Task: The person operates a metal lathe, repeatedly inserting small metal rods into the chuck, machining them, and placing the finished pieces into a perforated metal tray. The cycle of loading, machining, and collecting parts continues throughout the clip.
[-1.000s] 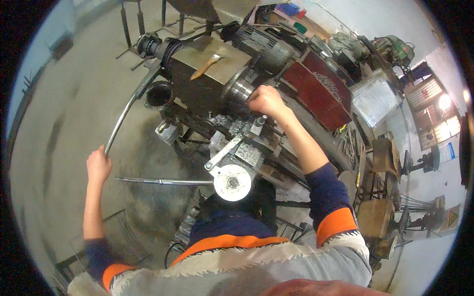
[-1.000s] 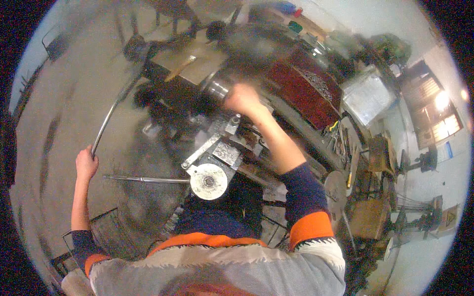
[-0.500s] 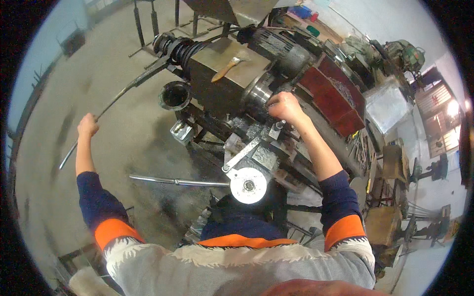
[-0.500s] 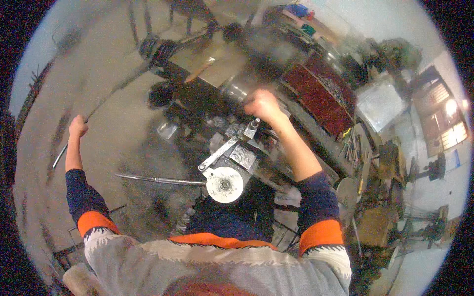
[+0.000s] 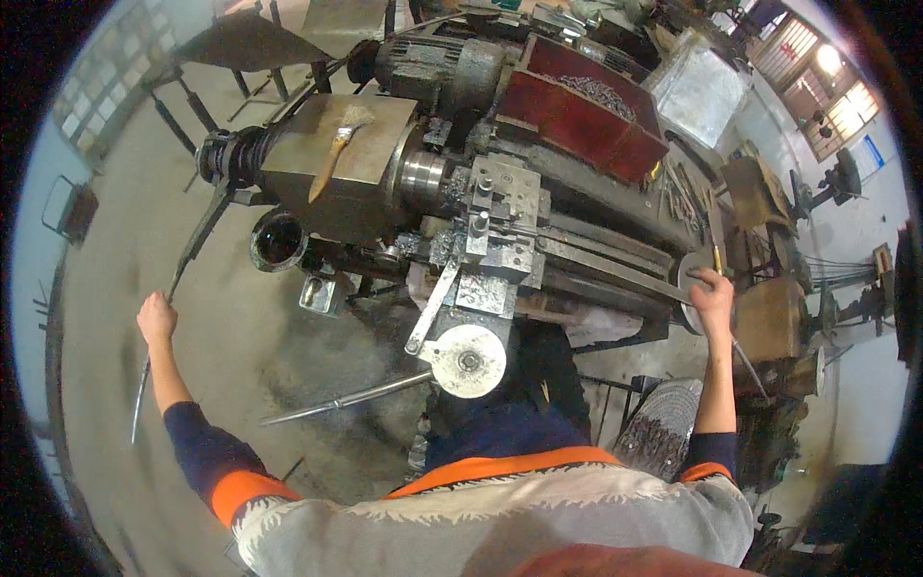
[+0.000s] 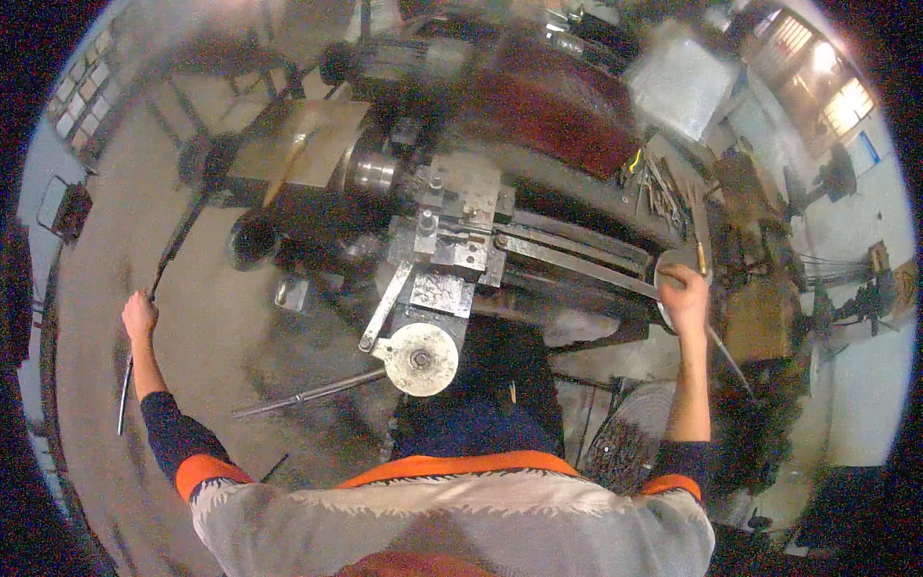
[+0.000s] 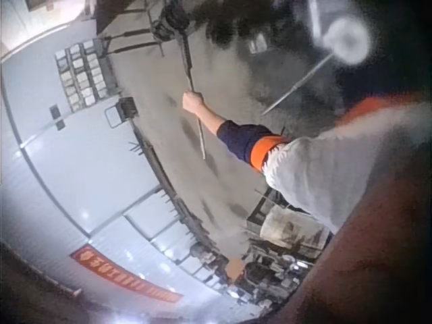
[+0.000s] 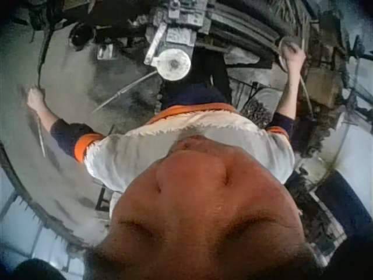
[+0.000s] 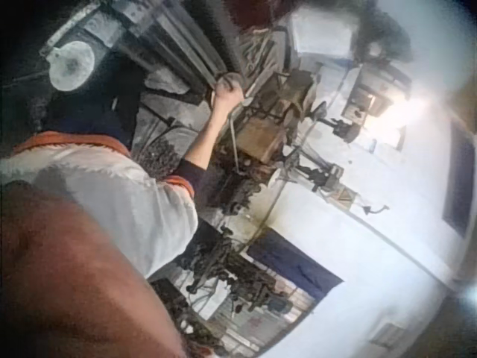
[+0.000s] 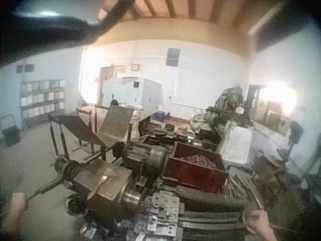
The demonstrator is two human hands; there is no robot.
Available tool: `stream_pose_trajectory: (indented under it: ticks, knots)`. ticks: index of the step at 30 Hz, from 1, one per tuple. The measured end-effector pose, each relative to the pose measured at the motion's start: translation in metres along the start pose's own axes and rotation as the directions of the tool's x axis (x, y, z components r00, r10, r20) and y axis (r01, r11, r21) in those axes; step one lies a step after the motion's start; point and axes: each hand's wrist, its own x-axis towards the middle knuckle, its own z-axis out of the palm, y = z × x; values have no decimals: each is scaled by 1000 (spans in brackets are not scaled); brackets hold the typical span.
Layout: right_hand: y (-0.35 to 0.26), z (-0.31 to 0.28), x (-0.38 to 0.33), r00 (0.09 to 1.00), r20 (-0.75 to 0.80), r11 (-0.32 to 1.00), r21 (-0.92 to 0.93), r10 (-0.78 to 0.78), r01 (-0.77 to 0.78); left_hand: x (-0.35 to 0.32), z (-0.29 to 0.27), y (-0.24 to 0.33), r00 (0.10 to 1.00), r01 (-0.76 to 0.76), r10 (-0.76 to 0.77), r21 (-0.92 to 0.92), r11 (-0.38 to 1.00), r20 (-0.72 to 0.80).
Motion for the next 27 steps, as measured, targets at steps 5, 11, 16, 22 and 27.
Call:
stream_pose_trajectory:
  ticks: [5, 11, 16, 22, 27]
  knots:
    - [38, -12, -45, 964, -75, 962, -84, 254, -260, -29, -23, 108, 758, -386, -12, -465, 797, -652]
    - [43, -24, -66, 946, 0, 943, -79, 324, -323, -76, 136, 220, 887, 93, 191, -569, 817, 420]
    - [68, -27, -93, 931, -31, 929, -70, 363, -365, -50, 96, 237, 863, -384, 440, -243, 891, 249]
    - [114, -33, -78, 856, 13, 844, -180, 516, -506, -72, 78, 209, 923, -155, 245, -299, 942, 295]
    - [251, -44, -92, 857, -2, 702, -573, 516, -424, -126, 33, 134, 903, 23, 205, -518, 855, 378]
